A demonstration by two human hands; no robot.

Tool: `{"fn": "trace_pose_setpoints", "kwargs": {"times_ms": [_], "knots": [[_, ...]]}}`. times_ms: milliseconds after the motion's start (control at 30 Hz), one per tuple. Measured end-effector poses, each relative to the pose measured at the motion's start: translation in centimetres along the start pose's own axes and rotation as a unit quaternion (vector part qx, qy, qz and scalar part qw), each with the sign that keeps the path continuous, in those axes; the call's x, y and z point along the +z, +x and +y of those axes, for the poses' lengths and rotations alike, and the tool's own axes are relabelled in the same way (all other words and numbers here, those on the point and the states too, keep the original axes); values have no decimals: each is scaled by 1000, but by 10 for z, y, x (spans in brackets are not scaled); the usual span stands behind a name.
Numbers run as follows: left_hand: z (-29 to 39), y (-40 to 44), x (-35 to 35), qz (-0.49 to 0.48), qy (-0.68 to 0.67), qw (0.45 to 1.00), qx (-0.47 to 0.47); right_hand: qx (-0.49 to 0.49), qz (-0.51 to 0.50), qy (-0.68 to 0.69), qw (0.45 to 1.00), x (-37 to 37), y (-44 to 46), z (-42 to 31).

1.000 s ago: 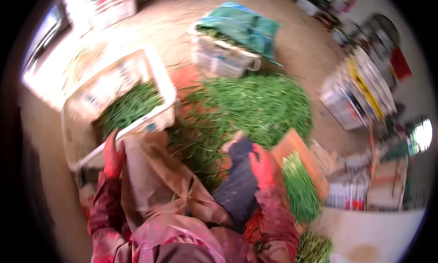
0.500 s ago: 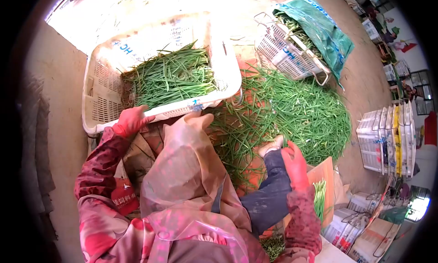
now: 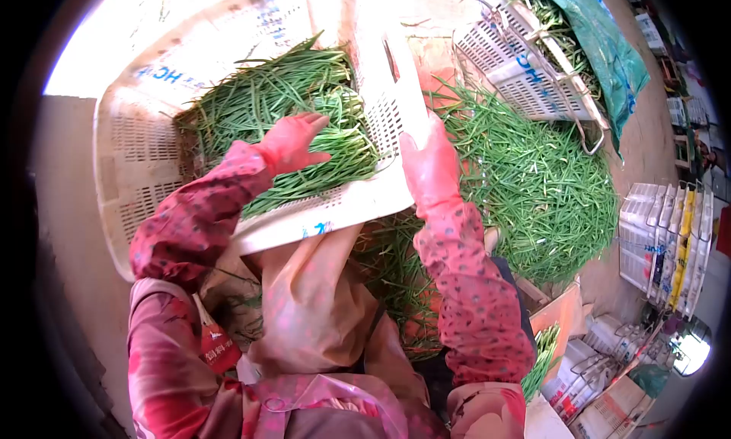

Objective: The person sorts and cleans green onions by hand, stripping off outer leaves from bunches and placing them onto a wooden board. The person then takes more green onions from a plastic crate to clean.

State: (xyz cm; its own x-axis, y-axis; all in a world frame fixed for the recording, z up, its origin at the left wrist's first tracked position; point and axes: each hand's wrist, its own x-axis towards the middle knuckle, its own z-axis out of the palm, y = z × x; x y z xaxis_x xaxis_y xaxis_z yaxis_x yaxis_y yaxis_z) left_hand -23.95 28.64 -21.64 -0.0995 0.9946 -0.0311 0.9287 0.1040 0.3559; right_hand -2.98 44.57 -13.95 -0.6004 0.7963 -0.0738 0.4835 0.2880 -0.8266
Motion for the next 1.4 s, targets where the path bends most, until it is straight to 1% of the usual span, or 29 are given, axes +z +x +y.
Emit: {"fn": "trace_pose_setpoints", "kwargs": {"times_ms": [67,100,167,200,233,300,333,367,433,467,500,567,600,633,700,733,800,833,900,933,967,1033,1067,1100,1200,1233,1300,1333,1400], "knots": [[-7,14,44,-32,-13,998,-47,-5,8,-2,1000,1,-1,-3],[-11,15,57,-37,-19,998,-44,-16,13,0,1000,0,-2,-4],[-15,15,79,-111,-31,984,-136,22,4,-4,1000,0,-3,-7],[-9,14,77,-150,-34,975,-158,8,10,15,1000,1,-3,-6],[-3,11,81,-157,-38,974,-160,-8,15,35,999,2,-4,-5],[18,0,86,-148,-13,979,-138,5,15,29,999,0,-3,-7],[21,-1,83,-189,-21,973,-130,12,15,28,999,1,-2,-8],[20,-7,85,-189,-22,973,-129,12,16,27,999,2,-3,-8],[21,-13,82,-143,10,984,-103,-1,17,-2,1000,1,-1,-6],[20,-12,81,-184,13,974,-131,-2,18,-4,1000,2,-2,-7],[18,-11,79,-184,10,974,-129,0,19,10,1000,2,-2,-8],[7,-8,80,-85,96,987,-99,4,20,21,1000,4,-2,-6],[1,-4,77,-86,98,986,-101,5,20,29,999,4,-1,-4],[-6,-1,82,-118,109,981,-113,7,21,38,999,4,-2,-4],[-3,-2,87,-172,20,967,-188,7,21,23,1000,3,-3,-7],[-2,1,87,-173,20,967,-184,6,22,10,1000,3,-3,-8],[1,4,86,-184,-83,943,-263,7,25,10,1000,3,-3,-7],[0,2,88,-184,-83,944,-262,4,26,12,1000,3,-3,-7],[2,-6,88,-159,-154,945,-240,-5,30,5,1000,3,-3,-9],[7,-3,85,-203,-126,940,-243,-13,33,-2,999,3,-3,-10],[9,-1,82,-205,-126,940,-243,-10,33,-2,999,4,-4,-10],[10,4,78,-218,54,967,-119,8,35,10,999,4,-3,-7],[9,3,77,-217,83,968,-96,10,35,10,999,4,-3,-7],[8,0,80,-220,82,968,-94,2,31,5,999,3,-2,-8],[3,-13,97,-144,-27,982,-120,-2,27,6,1000,2,-4,-9],[1,-13,102,-145,-27,982,-118,0,25,11,1000,2,-3,-9],[-1,-7,107,-227,-34,954,-192,-3,29,20,999,3,-3,-4],[1,-6,110,-197,-7,962,-190,-6,29,30,999,4,-3,-2],[-2,-2,122,-202,-18,956,-212,-13,33,26,999,4,-2,1]]}}
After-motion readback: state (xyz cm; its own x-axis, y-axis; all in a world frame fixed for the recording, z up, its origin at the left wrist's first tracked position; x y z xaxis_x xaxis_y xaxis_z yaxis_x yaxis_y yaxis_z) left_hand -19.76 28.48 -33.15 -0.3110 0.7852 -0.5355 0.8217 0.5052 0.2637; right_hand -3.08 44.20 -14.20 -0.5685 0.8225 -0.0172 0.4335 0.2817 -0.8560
